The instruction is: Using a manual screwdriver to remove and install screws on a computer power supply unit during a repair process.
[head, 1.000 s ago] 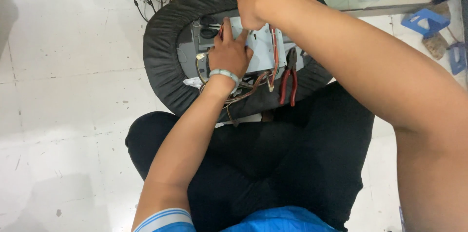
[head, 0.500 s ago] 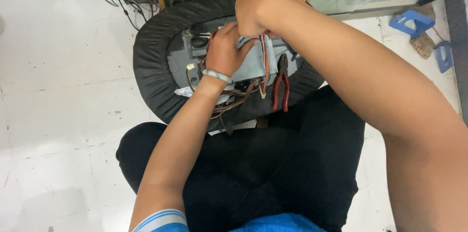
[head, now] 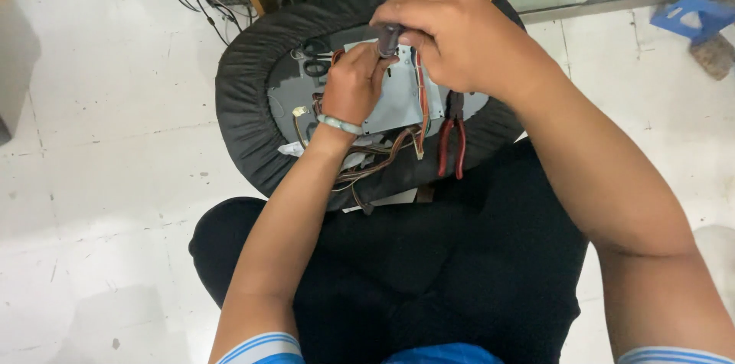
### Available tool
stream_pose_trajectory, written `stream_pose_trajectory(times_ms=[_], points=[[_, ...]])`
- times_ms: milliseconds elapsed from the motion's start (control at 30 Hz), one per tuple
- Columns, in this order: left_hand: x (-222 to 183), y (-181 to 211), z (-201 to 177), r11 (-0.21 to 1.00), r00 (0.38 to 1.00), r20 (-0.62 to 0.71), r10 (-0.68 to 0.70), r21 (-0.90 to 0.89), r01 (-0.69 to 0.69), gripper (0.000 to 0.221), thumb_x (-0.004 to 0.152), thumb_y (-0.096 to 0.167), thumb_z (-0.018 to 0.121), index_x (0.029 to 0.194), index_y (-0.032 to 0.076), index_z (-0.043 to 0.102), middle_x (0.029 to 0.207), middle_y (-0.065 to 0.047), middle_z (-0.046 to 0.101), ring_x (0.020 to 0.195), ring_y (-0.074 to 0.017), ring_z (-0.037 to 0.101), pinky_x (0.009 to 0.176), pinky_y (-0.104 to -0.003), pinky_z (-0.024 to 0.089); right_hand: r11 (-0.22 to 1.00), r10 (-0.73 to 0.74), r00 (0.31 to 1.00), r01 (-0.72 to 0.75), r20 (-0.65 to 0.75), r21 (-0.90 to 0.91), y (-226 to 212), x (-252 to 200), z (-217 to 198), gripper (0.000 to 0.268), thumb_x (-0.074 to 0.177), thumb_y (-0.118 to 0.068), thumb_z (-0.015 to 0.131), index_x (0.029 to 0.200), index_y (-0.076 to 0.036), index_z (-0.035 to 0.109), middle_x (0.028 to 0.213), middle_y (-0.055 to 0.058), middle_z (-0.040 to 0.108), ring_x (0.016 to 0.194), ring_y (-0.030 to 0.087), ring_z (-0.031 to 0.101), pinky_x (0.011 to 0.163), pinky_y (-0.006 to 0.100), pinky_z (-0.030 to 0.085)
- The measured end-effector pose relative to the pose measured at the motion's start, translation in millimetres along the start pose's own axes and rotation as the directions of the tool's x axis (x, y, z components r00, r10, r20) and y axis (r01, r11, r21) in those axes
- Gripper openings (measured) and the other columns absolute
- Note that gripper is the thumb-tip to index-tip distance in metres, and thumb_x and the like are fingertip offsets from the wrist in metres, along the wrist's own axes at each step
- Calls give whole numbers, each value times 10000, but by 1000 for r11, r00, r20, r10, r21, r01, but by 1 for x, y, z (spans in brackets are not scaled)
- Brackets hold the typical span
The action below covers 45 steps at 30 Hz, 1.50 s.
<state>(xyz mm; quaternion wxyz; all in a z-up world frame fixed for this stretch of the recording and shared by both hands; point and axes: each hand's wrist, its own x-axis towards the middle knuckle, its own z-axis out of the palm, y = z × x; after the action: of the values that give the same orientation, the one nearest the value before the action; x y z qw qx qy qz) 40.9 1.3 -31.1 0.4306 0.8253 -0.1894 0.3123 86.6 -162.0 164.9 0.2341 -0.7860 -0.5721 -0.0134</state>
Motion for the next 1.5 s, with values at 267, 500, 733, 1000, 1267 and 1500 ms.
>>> stream_pose_trajectory(times_ms=[267, 500, 733, 1000, 1267, 1500], points=[[0, -5, 1, 999, 996, 88, -22, 47, 18, 107, 1004, 47, 692, 966, -14, 613, 925, -174, 646, 862, -351, 672, 683, -460, 548, 996, -68, 985, 57, -159, -72, 4, -10, 17, 331, 911, 229, 590, 1193, 73, 662, 1138, 217, 708, 1026, 377, 702, 833, 450, 576], [0, -3, 3, 999, 991, 130, -43, 16, 41, 291, 934, -128, 554, 1178, 8, 636, 995, -161, 670, 894, -381, 685, 668, -453, 525, 962, 89, 971, -141, -221, -235, 1, -27, 28, 261, 1014, 26, 829, 1102, 26, 584, 825, 125, 501, 674, 313, 516, 591, 423, 395], [9, 6, -11, 993, 976, 190, -110, -25, 117, 519, 1031, 319, 745, 1414, 44, 528, 1168, -166, 724, 1008, -313, 747, 820, -454, 619, 910, 130, 983, -170, -129, -377, 4, -16, 26, 210, 994, -74, 823, 1023, -14, 623, 815, 109, 549, 700, 305, 570, 569, 417, 424], [10, 3, -6, 999, 995, 85, 44, -9, -44, 238, 1063, 113, 652, 1283, 24, 647, 1032, -128, 601, 916, -344, 662, 725, -449, 542, 674, 327, 913, -45, 244, -737, 2, -3, 22, 89, 805, -226, 660, 884, -186, 663, 735, 15, 648, 581, 276, 689, 463, 391, 545], [6, -2, -11, 987, 996, 81, 42, -160, -28, 121, 1063, 80, 523, 1012, 19, 614, 941, -157, 526, 748, -339, 518, 619, -448, 404, 753, 396, 851, -86, 345, -652, -9, 22, 29, 118, 767, -164, 640, 858, -145, 713, 771, 101, 707, 621, 357, 710, 527, 447, 553], [8, -4, -11, 982, 995, 90, 41, -186, -24, 185, 1092, 104, 533, 1195, 10, 655, 1134, -179, 631, 942, -408, 653, 738, -517, 557, 741, 416, 847, -104, 332, -663, -3, 24, 27, 88, 749, -192, 651, 734, -167, 733, 717, 124, 686, 608, 347, 690, 510, 440, 552]])
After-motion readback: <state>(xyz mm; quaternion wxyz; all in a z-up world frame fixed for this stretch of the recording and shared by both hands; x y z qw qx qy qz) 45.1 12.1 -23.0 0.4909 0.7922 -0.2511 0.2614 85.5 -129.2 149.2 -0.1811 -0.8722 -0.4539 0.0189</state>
